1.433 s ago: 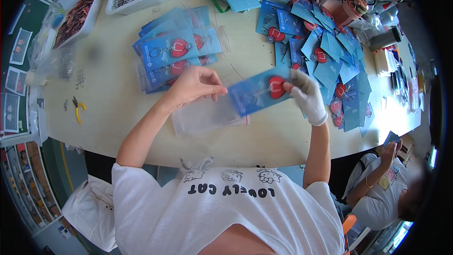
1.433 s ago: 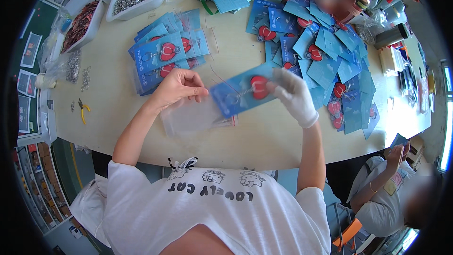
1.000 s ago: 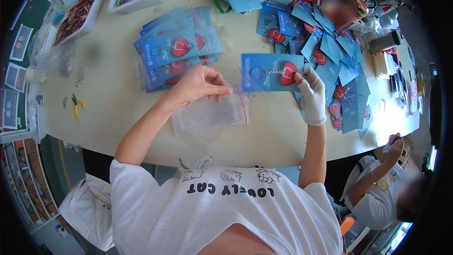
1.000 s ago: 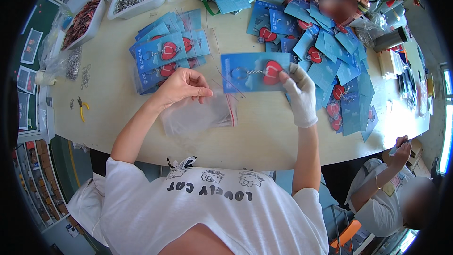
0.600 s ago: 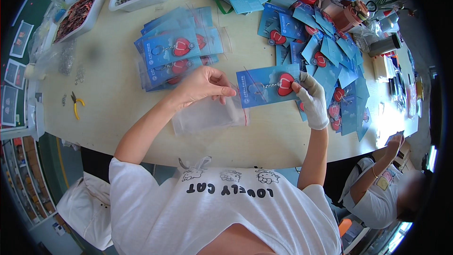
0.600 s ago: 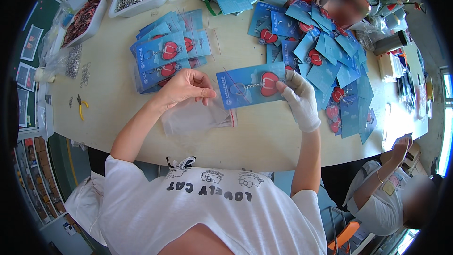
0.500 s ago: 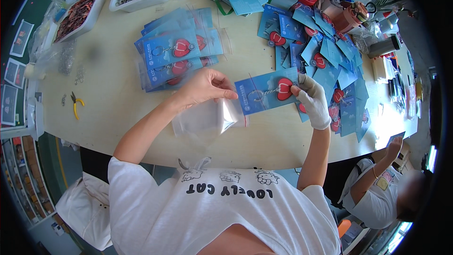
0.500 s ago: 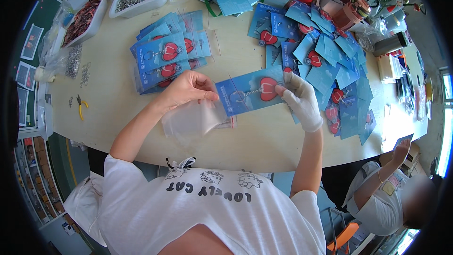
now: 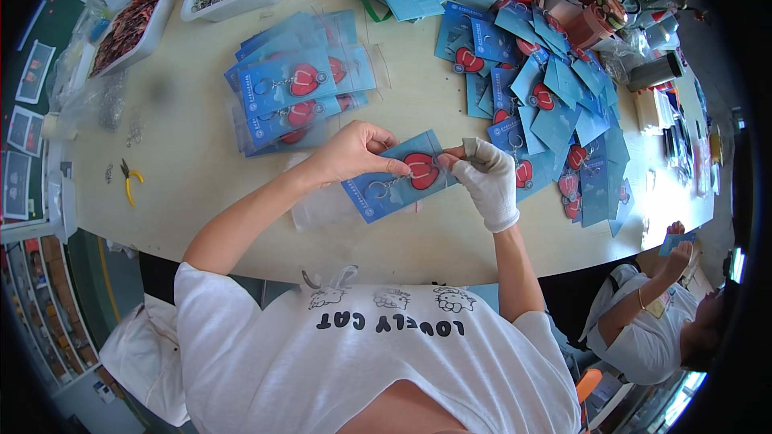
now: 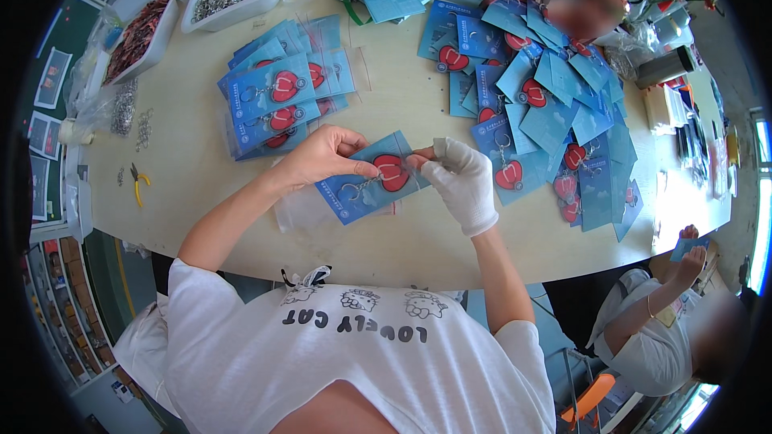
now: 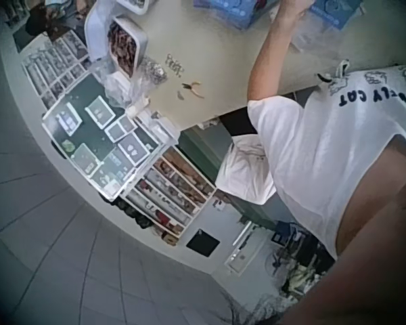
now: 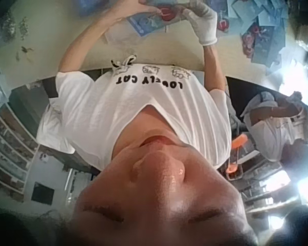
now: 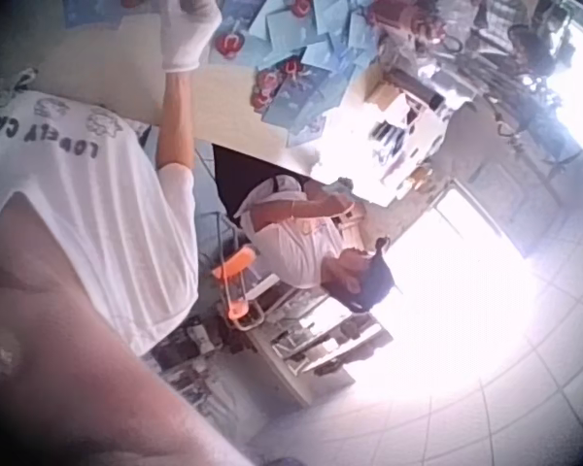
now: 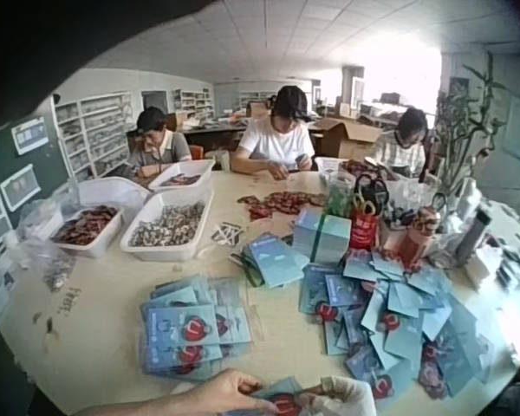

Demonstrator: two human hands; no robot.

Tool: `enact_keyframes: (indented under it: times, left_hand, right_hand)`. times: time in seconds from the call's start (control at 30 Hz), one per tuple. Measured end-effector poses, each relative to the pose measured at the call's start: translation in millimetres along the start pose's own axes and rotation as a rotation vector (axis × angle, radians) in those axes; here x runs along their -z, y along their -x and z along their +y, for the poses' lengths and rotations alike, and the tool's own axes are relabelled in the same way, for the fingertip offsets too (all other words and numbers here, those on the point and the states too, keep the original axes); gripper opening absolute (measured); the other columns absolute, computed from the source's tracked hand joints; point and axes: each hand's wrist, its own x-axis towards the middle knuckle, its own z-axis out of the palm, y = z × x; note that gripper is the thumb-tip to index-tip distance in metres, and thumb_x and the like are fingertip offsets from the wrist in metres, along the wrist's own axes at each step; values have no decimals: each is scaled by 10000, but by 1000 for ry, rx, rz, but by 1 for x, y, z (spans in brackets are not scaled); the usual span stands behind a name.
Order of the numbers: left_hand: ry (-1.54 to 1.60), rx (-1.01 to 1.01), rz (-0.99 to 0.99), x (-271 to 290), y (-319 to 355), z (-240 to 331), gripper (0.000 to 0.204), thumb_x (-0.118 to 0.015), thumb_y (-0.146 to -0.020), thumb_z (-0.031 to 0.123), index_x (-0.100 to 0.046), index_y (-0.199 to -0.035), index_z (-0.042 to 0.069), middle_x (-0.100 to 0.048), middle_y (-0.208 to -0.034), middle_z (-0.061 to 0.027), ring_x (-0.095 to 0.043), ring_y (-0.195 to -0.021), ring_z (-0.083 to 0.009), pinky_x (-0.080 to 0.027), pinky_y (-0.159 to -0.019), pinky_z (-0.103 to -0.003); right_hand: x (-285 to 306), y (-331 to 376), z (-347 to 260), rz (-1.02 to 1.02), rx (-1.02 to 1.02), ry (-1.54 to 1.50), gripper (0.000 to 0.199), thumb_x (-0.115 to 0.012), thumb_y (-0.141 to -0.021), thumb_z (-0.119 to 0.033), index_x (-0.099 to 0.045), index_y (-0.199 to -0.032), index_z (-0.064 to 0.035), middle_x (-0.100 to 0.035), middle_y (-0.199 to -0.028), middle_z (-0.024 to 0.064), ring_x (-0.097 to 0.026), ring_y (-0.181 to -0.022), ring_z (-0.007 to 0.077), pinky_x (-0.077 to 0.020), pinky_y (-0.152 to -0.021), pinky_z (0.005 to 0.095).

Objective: The person sits at a table and repeatedly picks up heart-shaped keychains attached to blue cards. They insert each keychain into a clear plastic bag and place the packaged item into a growing stack on the table.

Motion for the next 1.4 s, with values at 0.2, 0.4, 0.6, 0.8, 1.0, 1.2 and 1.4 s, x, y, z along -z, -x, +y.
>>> enact_keyframes:
  times: [0.2,0.4,0.6,0.8,1.0,1.2,1.4]
  left_hand:
    - [-43,-88,-35,-14,3,5,268,-768,-789,92,-658,-981,-59,-701,-862,-67,-613,-766,-61,-488,-662,-220]
    - [-611,-185,220,20,30,60,355,-764,-758,103,-626,-1033,-72,-698,-867,-122,-620,-790,-108,-488,-715,-265]
    - [-972,-97,513,118,26,54,333,-744,-762,116,-611,-1026,-36,-667,-931,-142,-638,-873,-240,-486,-787,-351]
    - [-1341,-370,536,8,3,48,398,-750,-759,348,-591,-904,13,-593,-873,-121,-575,-862,-315,-459,-759,-402]
    - [-1464,-186,442,-9,19,-3,533,-706,-735,507,-575,-896,15,-595,-905,-108,-573,-907,-277,-456,-778,-392]
    - [-1033,-325,428,-9,15,-19,430,-810,-671,219,-531,-945,39,-559,-958,-76,-545,-916,-267,-442,-806,-390]
    - [-827,-562,639,-8,16,-27,245,-771,-677,15,-615,-866,17,-566,-1038,-56,-573,-923,-238,-474,-741,-342]
  right_hand:
    - [0,14,-2,-125,290,444,104,-713,-716,9,-695,-815,-16,-659,-804,90,-626,-707,186,-490,-650,304]
    - [37,34,4,271,378,657,294,-767,-715,-111,-666,-984,-48,-651,-982,89,-601,-941,268,-475,-821,356]
    - [91,51,49,862,-94,1235,878,-840,-617,-482,-460,-1238,9,-551,-1115,204,-521,-1079,359,-427,-896,429]
    - [88,49,44,772,-240,1030,723,-849,-615,-448,-520,-1083,-7,-573,-1027,157,-539,-998,337,-433,-853,413]
    - [85,63,39,738,-202,296,433,-768,-746,-143,-511,-1063,2,-624,-956,75,-609,-879,194,-470,-809,315]
    - [90,75,34,515,-27,-398,336,-712,-823,-60,-594,-1132,4,-648,-1065,56,-617,-967,149,-464,-884,266]
    - [81,50,28,434,34,-710,181,-646,-898,-78,-649,-1074,-37,-680,-1017,41,-649,-912,129,-539,-843,311]
